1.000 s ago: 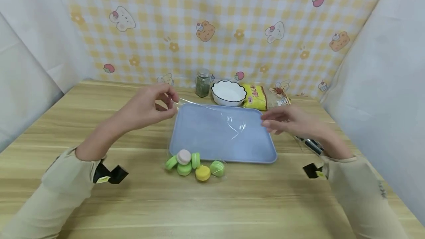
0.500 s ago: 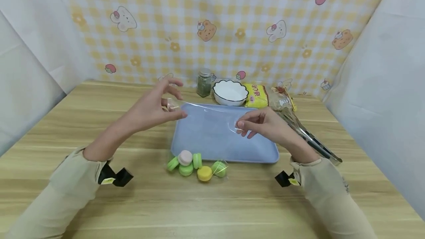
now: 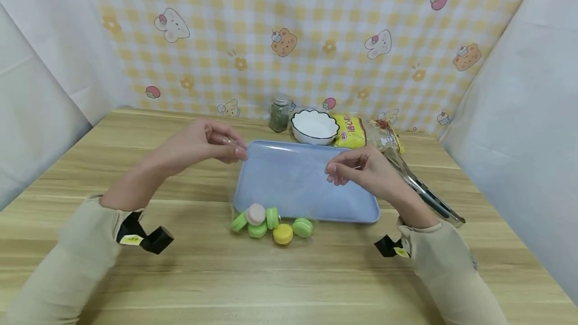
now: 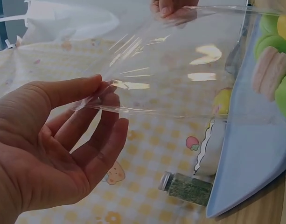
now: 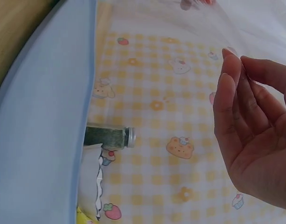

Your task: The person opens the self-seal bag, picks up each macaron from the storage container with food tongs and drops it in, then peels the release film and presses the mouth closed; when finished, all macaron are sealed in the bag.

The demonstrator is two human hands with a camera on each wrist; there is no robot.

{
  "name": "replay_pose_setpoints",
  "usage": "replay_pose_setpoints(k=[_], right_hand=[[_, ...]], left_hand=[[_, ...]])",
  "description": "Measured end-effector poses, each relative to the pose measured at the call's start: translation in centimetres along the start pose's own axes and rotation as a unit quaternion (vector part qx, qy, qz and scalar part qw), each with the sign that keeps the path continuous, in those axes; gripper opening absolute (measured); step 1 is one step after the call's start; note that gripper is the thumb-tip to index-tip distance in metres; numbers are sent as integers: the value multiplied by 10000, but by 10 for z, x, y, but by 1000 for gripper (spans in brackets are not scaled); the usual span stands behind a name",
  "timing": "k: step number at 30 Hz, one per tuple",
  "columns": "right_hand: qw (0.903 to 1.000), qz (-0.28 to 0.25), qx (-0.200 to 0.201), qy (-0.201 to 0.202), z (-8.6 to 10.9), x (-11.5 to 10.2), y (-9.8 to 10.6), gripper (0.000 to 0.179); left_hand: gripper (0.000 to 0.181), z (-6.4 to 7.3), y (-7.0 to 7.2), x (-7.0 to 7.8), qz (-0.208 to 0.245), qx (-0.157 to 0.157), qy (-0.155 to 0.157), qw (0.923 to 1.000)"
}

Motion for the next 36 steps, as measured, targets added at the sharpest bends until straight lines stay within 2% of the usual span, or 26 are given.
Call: replay_pose_setpoints(k=[3, 6, 10, 12, 14, 16, 18, 19, 21, 23, 24, 26, 28, 29, 31, 33, 36], right_hand=[[9996, 41, -153, 233, 0, -7, -3, 14], [9985, 54, -342, 433, 1, -17, -7, 12], [9933, 218, -654, 927, -1, -40, -14, 12], [9870, 324, -818, 1346, -8, -55, -20, 11], [9807, 342, -971, 1664, -18, -72, -26, 12], [9749, 336, -1123, 1891, -35, -86, -34, 13], [9738, 288, -1268, 1865, -58, -91, -44, 13], [9755, 242, -1361, 1709, -73, -89, -50, 14], [9793, 148, -1566, 1273, -106, -73, -64, 14], [9857, 216, -1573, 563, -140, -45, -80, 16], [9878, 348, -1510, 182, -157, -28, -88, 17], [9869, 603, -1369, -601, -183, 7, -103, 17], [9816, 905, -1178, -1201, -199, 34, -115, 16], [9786, 1053, -1083, -1397, -204, 43, -120, 15], [9773, 1180, -907, -1505, -211, 52, -125, 14], [9784, 1286, -719, -1449, -215, 53, -126, 12], [9793, 1437, -560, -1310, -220, 47, -124, 10]], left_hand=[[23, 8, 6, 0, 85, -203, -36, 9998], [19, 21, 12, 4, 112, -329, -220, 9992], [15, 45, 25, 14, -68, -274, -676, 9973], [15, 58, 36, 17, -226, -161, -849, 9960], [19, 70, 51, 16, -136, -175, -1143, 9932], [24, 78, 68, 9, 158, -290, -1391, 9897], [28, 82, 87, -5, 634, -420, -1483, 9860], [30, 81, 97, -16, 876, -452, -1406, 9851], [28, 73, 113, -42, 940, -291, -892, 9911], [25, 58, 125, -77, 830, 35, 47, 9965], [24, 49, 130, -95, 680, 168, 569, 9959], [29, 31, 134, -131, 386, 333, 1562, 9864], [37, 17, 135, -160, 347, 427, 2285, 9720], [40, 11, 134, -171, 360, 449, 2474, 9672], [44, 4, 132, -184, 547, 507, 2607, 9625], [48, 0, 132, -189, 858, 548, 2523, 9623], [58, 0, 133, -187, 1247, 478, 2242, 9654]])
Point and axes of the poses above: each hand's wrist, its own z-axis away from the middle knuckle, its own y-axis out of the back of the hand, x = y × z, the point moved 3 cm from there along -z, towards the middle knuckle, and after that the axes turned 6 degrees about -z, right-handed, at the moved point
